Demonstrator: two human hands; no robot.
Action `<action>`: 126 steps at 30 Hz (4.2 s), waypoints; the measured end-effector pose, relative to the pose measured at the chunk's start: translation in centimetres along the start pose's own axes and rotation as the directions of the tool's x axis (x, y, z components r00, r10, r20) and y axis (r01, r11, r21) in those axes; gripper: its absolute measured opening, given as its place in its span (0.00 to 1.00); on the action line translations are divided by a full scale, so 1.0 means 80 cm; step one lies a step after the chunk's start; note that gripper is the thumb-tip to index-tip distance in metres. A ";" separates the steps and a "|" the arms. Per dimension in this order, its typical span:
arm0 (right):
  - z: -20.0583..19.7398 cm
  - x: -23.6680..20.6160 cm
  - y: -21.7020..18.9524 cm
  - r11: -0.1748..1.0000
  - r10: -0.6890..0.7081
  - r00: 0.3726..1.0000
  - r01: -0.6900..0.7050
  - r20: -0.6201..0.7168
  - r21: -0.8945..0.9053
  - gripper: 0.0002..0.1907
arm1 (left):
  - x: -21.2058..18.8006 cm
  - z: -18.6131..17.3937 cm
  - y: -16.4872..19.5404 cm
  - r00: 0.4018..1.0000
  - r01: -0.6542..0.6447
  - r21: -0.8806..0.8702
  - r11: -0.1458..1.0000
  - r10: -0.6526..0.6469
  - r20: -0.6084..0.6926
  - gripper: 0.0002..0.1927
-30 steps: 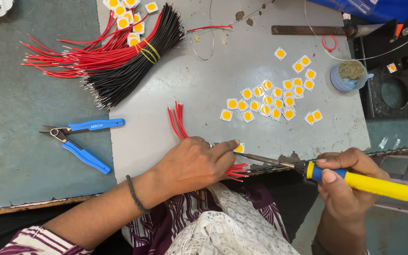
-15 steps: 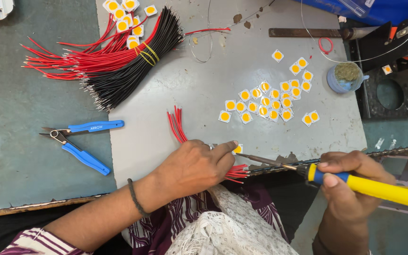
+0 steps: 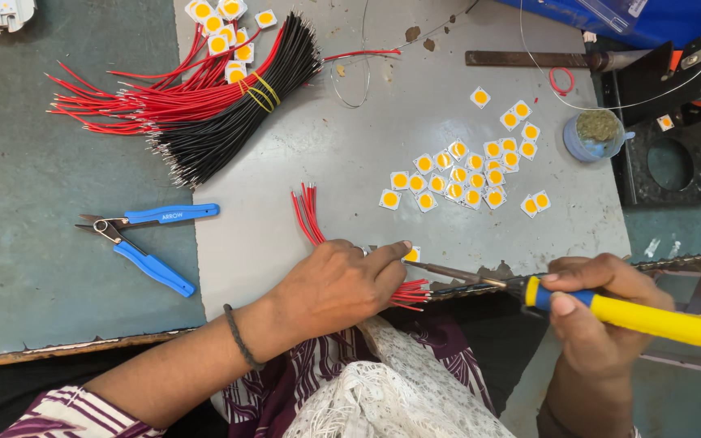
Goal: The person strips insulation from the ends of red wires with pliers, dips the stripped ends into a small container of flux paste, and solders the wire ends with a soldering iron at a factory workbench, working through a bundle of wires one at a time.
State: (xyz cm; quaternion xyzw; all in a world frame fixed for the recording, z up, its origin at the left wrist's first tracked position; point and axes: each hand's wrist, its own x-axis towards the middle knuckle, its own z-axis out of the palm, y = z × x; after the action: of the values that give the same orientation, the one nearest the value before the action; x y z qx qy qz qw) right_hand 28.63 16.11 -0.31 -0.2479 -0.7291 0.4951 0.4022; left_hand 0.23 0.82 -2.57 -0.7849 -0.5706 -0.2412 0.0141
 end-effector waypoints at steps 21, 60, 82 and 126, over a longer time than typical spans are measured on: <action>0.002 0.009 -0.004 0.998 -0.064 0.994 0.066 0.087 -0.024 0.13 | 0.000 0.001 -0.001 1.000 0.006 -0.027 1.000 -0.006 0.022 0.06; 0.077 0.047 0.029 0.894 -0.134 0.964 0.018 0.229 0.448 0.17 | -0.010 -0.038 -0.058 0.820 0.420 -0.202 0.885 -0.465 -0.334 0.12; 0.139 0.043 0.007 0.810 -0.299 0.914 0.394 0.272 -0.434 0.31 | 0.005 -0.042 -0.030 0.906 0.207 -0.633 0.746 -0.390 -0.163 0.12; -0.010 -0.002 0.047 0.757 -0.600 0.783 0.489 -0.164 -0.434 0.13 | -0.003 -0.011 -0.016 0.998 -0.063 0.035 0.997 0.063 0.014 0.08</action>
State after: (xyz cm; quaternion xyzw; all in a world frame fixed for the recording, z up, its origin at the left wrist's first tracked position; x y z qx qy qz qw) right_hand 29.22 17.85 -3.65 -0.1635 -0.7809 0.1666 0.5794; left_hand -1.32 0.83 -2.19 -0.8036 -0.5499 -0.2256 0.0320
